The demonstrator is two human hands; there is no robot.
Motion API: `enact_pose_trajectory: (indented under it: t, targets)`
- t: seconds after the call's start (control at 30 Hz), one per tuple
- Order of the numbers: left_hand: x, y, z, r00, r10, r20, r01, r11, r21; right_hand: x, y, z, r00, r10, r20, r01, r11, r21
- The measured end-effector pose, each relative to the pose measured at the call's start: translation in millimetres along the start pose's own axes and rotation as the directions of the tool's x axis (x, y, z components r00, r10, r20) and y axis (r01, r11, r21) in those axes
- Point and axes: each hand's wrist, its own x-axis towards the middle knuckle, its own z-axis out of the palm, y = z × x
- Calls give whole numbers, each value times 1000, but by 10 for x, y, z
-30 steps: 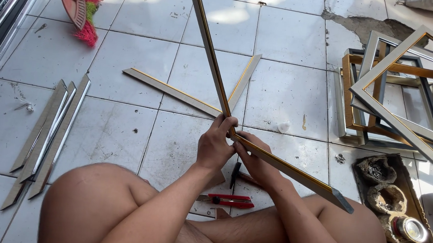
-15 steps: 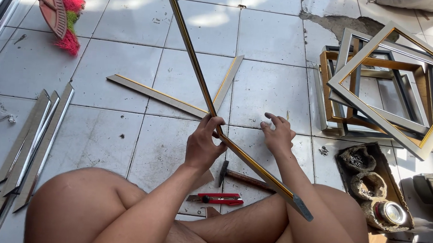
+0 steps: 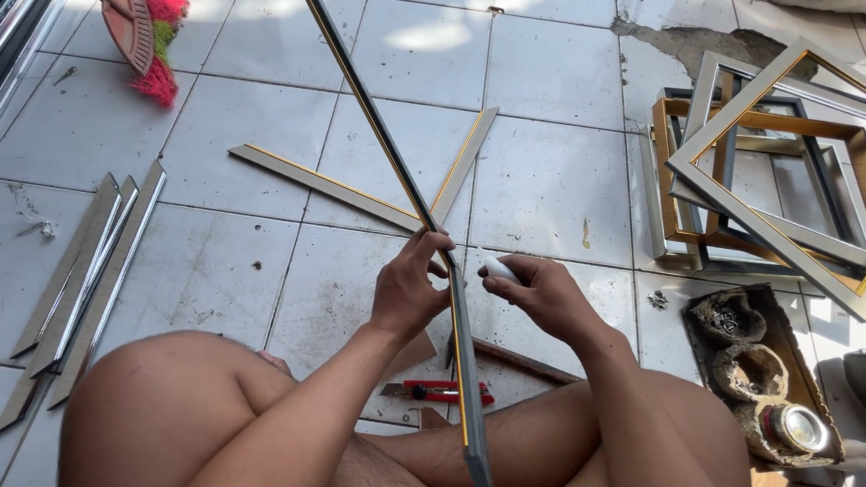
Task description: Assembling a picture frame by applying glue to mitered corners and joining the pieces together using a hammer.
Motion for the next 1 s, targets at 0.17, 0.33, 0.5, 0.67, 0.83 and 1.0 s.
enact_pose_trajectory:
  t: [0.17,0.33,0.5,0.67,0.83,1.0]
  targets:
    - [12,-73,64,999,46,26,-47,999,18,71,150,-103,998,31,48,-31,999,-8]
    - [32,-175,120,990,133,-52,-133,991,1,109,152,-132,998,23,67,-23,1000,-3]
    - [15,-97,94,990,139,-36,-140,990,-13,179,209,-141,998,24,66,-22,999,-23]
    - [54,-165,140,992,125,-24,-125,992,-3,189,240,-139,997,23,74,-20,999,-37]
    - [42,-170,136,993,119,-10,-119,992,-37,165,221,-153,997,24,72,-18,997,-71]
    - [55,-190,154,995,104,-4,-104,994,-40,203,277,-157,997,14,71,-8,997,-77]
